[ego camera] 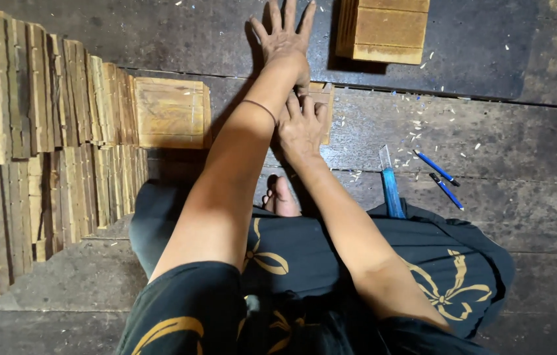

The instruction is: Marking lines on small wooden blocks using a pencil and a guide for future processing.

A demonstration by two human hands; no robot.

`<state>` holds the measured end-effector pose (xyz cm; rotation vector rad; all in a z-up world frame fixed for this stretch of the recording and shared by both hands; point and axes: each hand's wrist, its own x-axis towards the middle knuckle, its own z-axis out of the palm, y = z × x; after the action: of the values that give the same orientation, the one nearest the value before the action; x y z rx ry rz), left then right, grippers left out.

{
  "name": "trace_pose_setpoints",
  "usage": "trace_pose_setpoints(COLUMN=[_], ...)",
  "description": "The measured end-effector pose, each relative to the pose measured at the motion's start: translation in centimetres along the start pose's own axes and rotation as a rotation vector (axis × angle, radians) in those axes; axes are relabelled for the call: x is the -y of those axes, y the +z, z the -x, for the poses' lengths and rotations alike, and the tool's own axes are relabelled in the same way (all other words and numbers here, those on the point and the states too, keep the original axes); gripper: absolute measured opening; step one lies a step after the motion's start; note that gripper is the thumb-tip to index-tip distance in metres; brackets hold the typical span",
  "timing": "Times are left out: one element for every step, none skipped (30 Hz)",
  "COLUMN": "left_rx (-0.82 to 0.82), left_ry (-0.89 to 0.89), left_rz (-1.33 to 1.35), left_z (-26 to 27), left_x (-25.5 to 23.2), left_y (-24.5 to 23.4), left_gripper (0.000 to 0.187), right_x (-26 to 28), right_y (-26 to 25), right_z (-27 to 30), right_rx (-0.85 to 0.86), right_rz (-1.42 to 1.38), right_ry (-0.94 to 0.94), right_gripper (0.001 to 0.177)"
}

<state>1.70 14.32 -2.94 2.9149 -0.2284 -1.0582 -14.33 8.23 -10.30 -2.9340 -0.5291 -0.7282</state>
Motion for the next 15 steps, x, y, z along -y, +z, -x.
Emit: trace_pose_setpoints(left_rx=[0.000,-0.003,-0.007,-0.003,-0.059,-0.117,-0.114,-0.101,-0.088,-0.090,-0.092,-0.091,-0.090,-0.075,-0.060], left_ry=[-0.001,-0.001,-0.001,-0.003,0.014,0.032,0.031,0.031,0.031,0.034,0.038,0.040,0.039,0.041,0.043], left_rz=[-0.001,0.000,0.000,0.000,0.023,0.045,0.046,0.022,-0.002,-0.001,0.007,0.015,0.016,0.002,-0.011], left_z=[0.3,0.7,1.0,0.6,0.1,-0.4,0.2,0.7,1.3,1.5,1.8,2.2,2.0,1.8,1.5], left_x=[-0.1,-0.1,-0.2,-0.1,0.0,0.0,0.0,-0.1,-0.3,-0.3,-0.3,-0.3,-0.2,-0.2,-0.2], left_y=[-0.2,-0.4,-0.5,0.0,0.5,1.0,0.8,0.5,0.1,0.1,0.1,0.2,0.0,-0.1,-0.3], left_gripper=[0.162,0.159,0.156,0.156,0.156,0.156,0.156,0.160,0.164,0.164,0.164,0.164,0.164,0.168,0.172], right_x=[0.2,0.4,0.6,0.7,0.8,0.8,1.1,1.2,1.4,1.7,2.1,2.6,2.9,3.3,3.6], right_y=[0.1,0.3,0.4,0.2,0.0,-0.3,-0.9,-1.4,-2.1,-3.7,-5.3,-7.0,-8.0,-9.0,-10.0], right_z=[0.0,0.0,0.0,-0.2,-0.4,-0.6,-0.2,0.3,0.7,1.6,2.6,3.6,4.3,5.0,5.7], right_rx=[0.000,0.029,0.059,0.062,0.066,0.069,0.072,0.102,0.132,0.130,0.211,0.294,0.295,0.443,0.591], right_rz=[-0.001,0.022,0.045,0.042,0.026,0.011,0.010,0.010,0.010,0.014,-0.041,-0.099,-0.099,-0.139,-0.179], right_ry=[0.000,0.009,0.018,0.019,0.024,0.030,0.030,0.016,0.003,0.003,0.020,0.037,0.036,0.077,0.119], right_gripper=[0.025,0.026,0.029,0.029,0.025,0.021,0.021,0.022,0.025,0.025,0.031,0.038,0.038,0.030,0.025])
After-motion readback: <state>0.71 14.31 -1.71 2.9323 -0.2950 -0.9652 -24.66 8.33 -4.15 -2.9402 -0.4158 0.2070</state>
